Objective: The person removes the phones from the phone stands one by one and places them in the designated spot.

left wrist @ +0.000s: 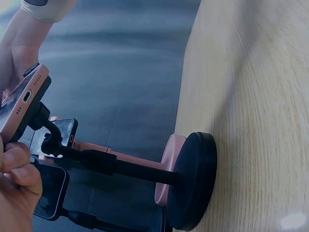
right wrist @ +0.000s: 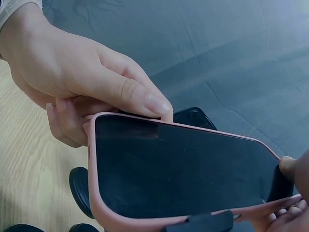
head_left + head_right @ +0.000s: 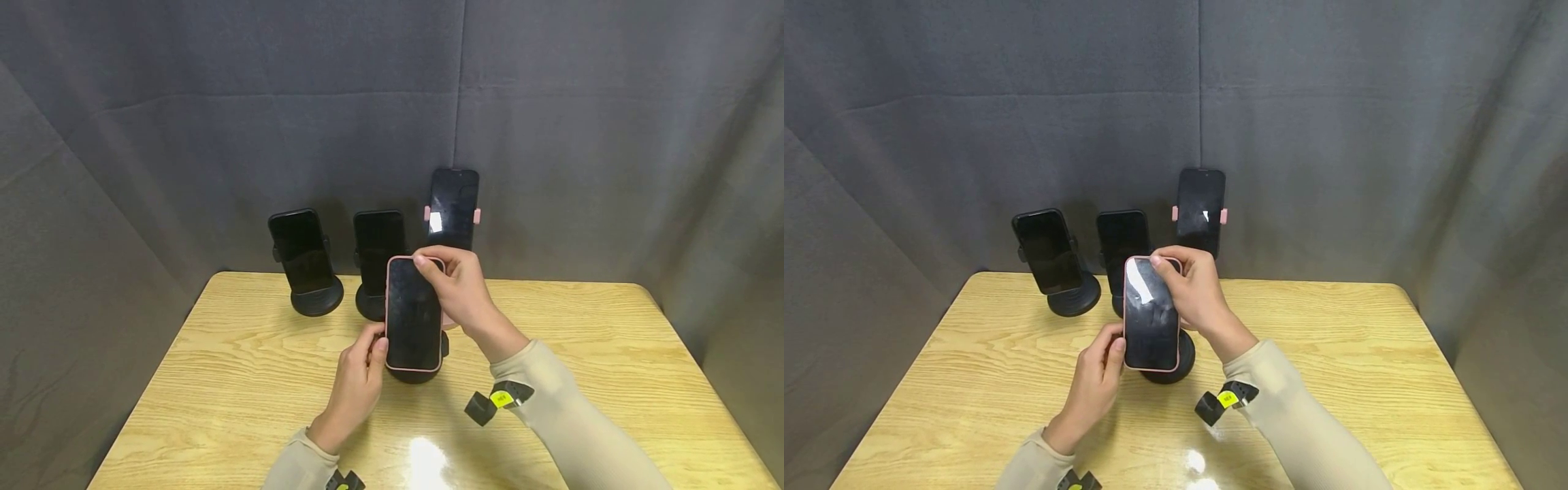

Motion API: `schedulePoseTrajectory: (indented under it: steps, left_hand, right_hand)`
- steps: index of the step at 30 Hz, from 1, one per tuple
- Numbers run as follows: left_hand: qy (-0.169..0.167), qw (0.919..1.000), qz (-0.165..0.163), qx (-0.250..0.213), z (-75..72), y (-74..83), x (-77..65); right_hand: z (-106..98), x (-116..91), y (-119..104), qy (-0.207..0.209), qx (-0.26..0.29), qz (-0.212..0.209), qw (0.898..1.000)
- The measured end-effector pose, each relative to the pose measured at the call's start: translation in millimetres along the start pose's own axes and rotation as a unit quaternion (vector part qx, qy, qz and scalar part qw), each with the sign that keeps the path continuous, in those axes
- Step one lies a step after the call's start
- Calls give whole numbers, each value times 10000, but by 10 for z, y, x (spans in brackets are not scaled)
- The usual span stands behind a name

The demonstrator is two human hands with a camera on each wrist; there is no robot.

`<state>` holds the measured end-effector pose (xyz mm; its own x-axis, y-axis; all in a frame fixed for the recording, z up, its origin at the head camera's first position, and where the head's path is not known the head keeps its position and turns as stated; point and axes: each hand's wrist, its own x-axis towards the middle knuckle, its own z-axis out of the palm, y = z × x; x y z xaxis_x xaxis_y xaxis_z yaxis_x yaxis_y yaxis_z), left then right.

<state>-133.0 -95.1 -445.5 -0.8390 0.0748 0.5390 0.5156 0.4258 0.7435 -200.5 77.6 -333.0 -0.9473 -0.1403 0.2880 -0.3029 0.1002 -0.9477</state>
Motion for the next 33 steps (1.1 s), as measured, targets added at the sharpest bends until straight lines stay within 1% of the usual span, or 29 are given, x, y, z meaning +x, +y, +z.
schedulePoseTrajectory:
  steps: [4,9,14,19,22,33]
  left_hand:
    - [4,10000,-20,-28,1,-15,1]
    - [13,10000,-45,-63,-7,-15,12]
    - [34,9999,-54,-127,-9,-17,26]
    - [116,9999,-31,-74,-5,-30,28]
    - [139,9999,-19,-73,-5,-33,22]
    - [145,9998,42,-98,12,-9,14]
  right_hand:
    - [6,14,13,26,85,28,10000]
    - [16,17,12,57,91,-42,9999]
    - [13,-7,-12,135,38,-206,9997]
    - [17,-41,-54,96,9,-419,9991]
    - [17,-49,-56,91,-16,-471,9988]
    - [-12,-15,-27,134,103,-203,9997]
